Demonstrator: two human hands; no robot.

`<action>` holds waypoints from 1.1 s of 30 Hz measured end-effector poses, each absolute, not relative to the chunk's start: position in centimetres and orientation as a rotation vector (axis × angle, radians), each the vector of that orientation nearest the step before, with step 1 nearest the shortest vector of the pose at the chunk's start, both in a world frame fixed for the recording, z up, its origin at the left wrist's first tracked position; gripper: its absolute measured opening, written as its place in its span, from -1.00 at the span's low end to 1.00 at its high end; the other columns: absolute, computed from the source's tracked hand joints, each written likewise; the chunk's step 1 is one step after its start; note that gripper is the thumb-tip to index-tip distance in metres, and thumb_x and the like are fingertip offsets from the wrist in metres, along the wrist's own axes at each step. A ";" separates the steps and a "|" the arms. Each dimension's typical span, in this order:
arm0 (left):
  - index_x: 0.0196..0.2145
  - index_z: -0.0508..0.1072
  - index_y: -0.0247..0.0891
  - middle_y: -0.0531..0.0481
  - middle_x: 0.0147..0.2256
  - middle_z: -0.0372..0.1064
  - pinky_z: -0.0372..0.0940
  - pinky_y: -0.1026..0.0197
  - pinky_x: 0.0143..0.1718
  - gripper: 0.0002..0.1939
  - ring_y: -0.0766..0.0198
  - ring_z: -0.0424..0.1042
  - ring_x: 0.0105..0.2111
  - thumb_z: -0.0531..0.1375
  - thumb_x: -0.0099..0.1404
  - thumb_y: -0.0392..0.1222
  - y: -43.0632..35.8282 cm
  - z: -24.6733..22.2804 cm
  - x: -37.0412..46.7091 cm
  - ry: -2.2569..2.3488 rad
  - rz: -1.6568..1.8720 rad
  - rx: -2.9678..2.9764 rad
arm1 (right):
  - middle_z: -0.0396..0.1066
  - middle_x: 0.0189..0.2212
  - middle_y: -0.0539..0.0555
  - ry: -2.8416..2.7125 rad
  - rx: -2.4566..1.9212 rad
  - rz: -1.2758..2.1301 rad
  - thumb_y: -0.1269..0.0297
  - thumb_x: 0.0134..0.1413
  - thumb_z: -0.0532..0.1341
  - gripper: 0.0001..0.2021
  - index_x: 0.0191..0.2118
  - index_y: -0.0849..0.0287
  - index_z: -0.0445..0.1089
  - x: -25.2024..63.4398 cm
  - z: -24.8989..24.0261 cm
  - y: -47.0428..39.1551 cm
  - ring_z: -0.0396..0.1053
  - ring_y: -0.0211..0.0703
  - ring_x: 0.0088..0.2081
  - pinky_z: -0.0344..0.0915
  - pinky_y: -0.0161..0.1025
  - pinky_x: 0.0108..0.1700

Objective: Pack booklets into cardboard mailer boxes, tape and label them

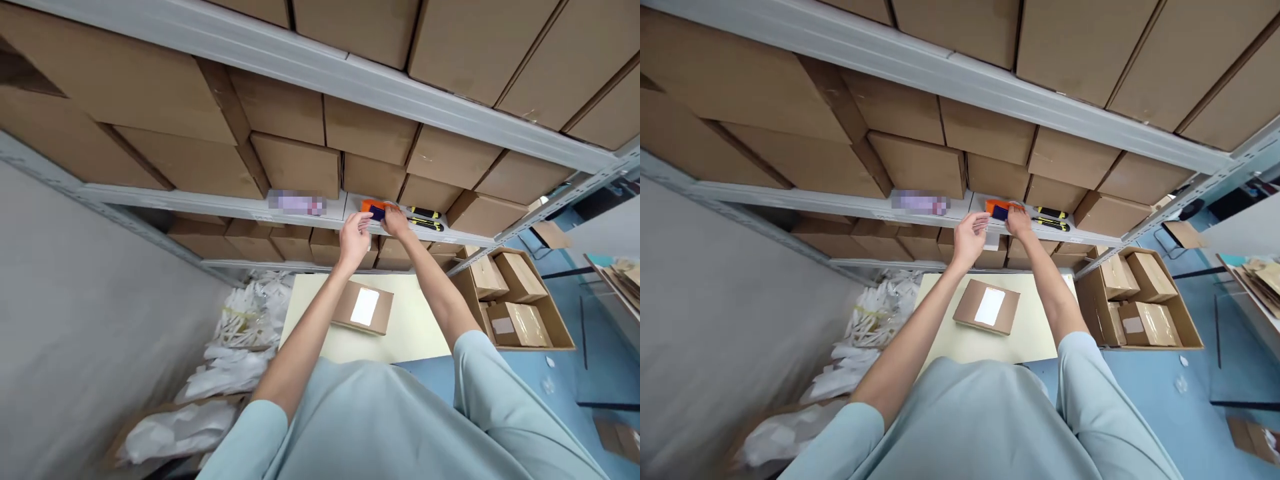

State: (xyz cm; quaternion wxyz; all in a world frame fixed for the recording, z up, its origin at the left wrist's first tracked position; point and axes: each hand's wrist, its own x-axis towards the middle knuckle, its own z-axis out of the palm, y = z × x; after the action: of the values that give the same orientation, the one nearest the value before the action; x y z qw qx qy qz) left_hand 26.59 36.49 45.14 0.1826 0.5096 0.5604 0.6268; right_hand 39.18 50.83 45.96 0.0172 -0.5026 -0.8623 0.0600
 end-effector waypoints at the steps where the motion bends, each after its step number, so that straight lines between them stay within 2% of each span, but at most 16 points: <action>1: 0.03 0.66 -0.21 -0.10 0.04 0.65 0.66 0.08 0.14 -0.39 0.16 0.72 -0.01 0.10 0.18 -0.65 35.5 44.9 26.7 1.615 1.774 1.411 | 0.48 0.34 0.64 -2.656 -1.537 0.214 0.47 0.45 0.13 -0.43 0.47 0.60 0.24 39.3 45.7 51.1 0.43 0.33 0.41 0.23 0.17 0.53; 3: 0.02 0.65 -0.22 -0.11 0.02 0.66 0.66 0.10 0.11 -0.44 0.16 0.72 -0.01 0.12 0.22 -0.62 33.4 43.9 27.2 1.680 1.780 1.357 | 0.52 0.29 0.63 -2.589 -1.474 0.271 0.51 0.42 0.09 -0.45 0.44 0.58 0.27 40.1 44.6 51.3 0.48 0.33 0.35 0.26 0.18 0.50; 5: 0.04 0.64 -0.21 -0.13 0.05 0.66 0.65 0.10 0.10 -0.54 0.15 0.71 0.01 0.17 0.32 -0.54 30.8 42.4 28.4 1.727 1.781 1.300 | 0.55 0.28 0.55 -2.457 -1.366 0.407 0.39 0.50 0.08 -0.51 0.42 0.45 0.29 41.3 42.8 50.4 0.51 0.31 0.30 0.32 0.19 0.47; 7: 0.09 0.62 -0.19 -0.15 0.09 0.65 0.64 0.08 0.14 -0.67 0.13 0.70 0.05 0.25 0.44 -0.39 28.1 40.4 30.5 1.766 1.769 1.219 | 0.60 0.22 0.43 -2.246 -1.192 0.697 0.08 0.60 0.11 -0.54 0.36 0.28 0.34 43.1 40.0 47.8 0.55 0.26 0.24 0.42 0.17 0.39; 8: 0.10 0.60 -0.18 -0.15 0.10 0.66 0.63 0.07 0.16 -0.72 0.13 0.70 0.07 0.28 0.48 -0.30 26.7 39.2 31.9 1.786 1.758 1.167 | 0.62 0.18 0.38 -2.111 -1.084 0.890 -0.12 0.59 0.14 -0.49 0.30 0.20 0.37 44.2 38.3 45.8 0.58 0.22 0.20 0.48 0.13 0.35; 10: 0.12 0.58 -0.17 -0.16 0.07 0.66 0.62 0.07 0.16 -0.74 0.13 0.69 0.05 0.33 0.52 -0.14 24.0 36.9 35.2 1.829 1.727 1.058 | 0.65 0.10 0.29 -1.869 -0.898 1.272 -0.43 0.42 0.23 -0.34 0.19 0.11 0.40 47.0 35.2 40.8 0.62 0.15 0.14 0.54 0.06 0.28; 11: 0.11 0.58 -0.17 -0.16 0.04 0.66 0.62 0.08 0.14 -0.73 0.14 0.69 0.01 0.35 0.53 -0.08 22.7 35.9 36.9 1.854 1.710 1.009 | 0.66 0.09 0.26 -1.786 -0.858 1.424 -0.48 0.35 0.28 -0.31 0.15 0.08 0.41 48.6 33.8 38.1 0.64 0.12 0.13 0.55 0.04 0.27; 15: 0.00 0.61 -0.18 -0.13 -0.07 0.64 0.60 0.13 0.01 -0.69 0.17 0.67 -0.11 0.39 0.53 0.09 18.6 32.7 43.1 1.965 1.624 0.885 | 0.68 0.06 0.19 -1.611 -0.914 1.790 -0.46 0.28 0.38 -0.33 0.12 0.04 0.41 54.9 30.6 29.3 0.66 0.05 0.15 0.54 0.02 0.31; 21: -0.01 0.66 -0.15 -0.08 -0.08 0.65 0.57 0.13 -0.03 -0.67 0.18 0.63 -0.14 0.32 0.58 0.16 14.2 30.7 47.7 1.999 1.421 0.864 | 0.66 0.14 0.20 -1.622 -0.969 1.937 -0.49 0.32 0.33 -0.30 0.20 0.03 0.43 60.5 28.3 24.7 0.62 0.08 0.23 0.53 0.07 0.39; 26: 0.00 0.69 -0.11 -0.09 -0.08 0.65 0.52 0.10 -0.07 -0.69 0.09 0.58 -0.04 0.29 0.60 0.14 11.7 30.9 49.3 2.051 1.312 0.982 | 0.69 0.13 0.19 -1.655 -0.927 2.030 -0.46 0.40 0.28 -0.33 0.20 0.06 0.50 62.1 28.0 22.9 0.64 0.11 0.23 0.56 0.13 0.38; 31: 0.18 0.62 -0.11 -0.12 0.05 0.61 0.50 0.15 -0.07 -0.61 0.12 0.60 -0.01 0.35 0.56 0.13 11.1 32.5 48.1 2.121 1.418 0.892 | 0.71 0.10 0.19 -1.757 -0.909 2.065 -0.42 0.41 0.31 -0.33 0.26 0.06 0.52 63.9 28.8 21.9 0.66 0.15 0.23 0.58 0.16 0.35; 33: 0.20 0.61 -0.09 -0.12 0.07 0.60 0.50 0.17 -0.05 -0.59 0.13 0.60 0.02 0.35 0.56 0.15 11.3 33.6 46.9 2.117 1.453 0.885 | 0.72 0.06 0.15 -1.831 -0.913 2.069 -0.41 0.41 0.32 -0.35 0.27 0.03 0.51 64.8 29.2 21.9 0.66 0.16 0.23 0.60 0.17 0.33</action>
State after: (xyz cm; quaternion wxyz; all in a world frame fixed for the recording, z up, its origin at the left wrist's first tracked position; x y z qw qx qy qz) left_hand 46.91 11.34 33.60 0.2110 0.3185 0.7620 0.5229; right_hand 64.85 21.85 29.25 0.1159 -0.3117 -0.6250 0.7062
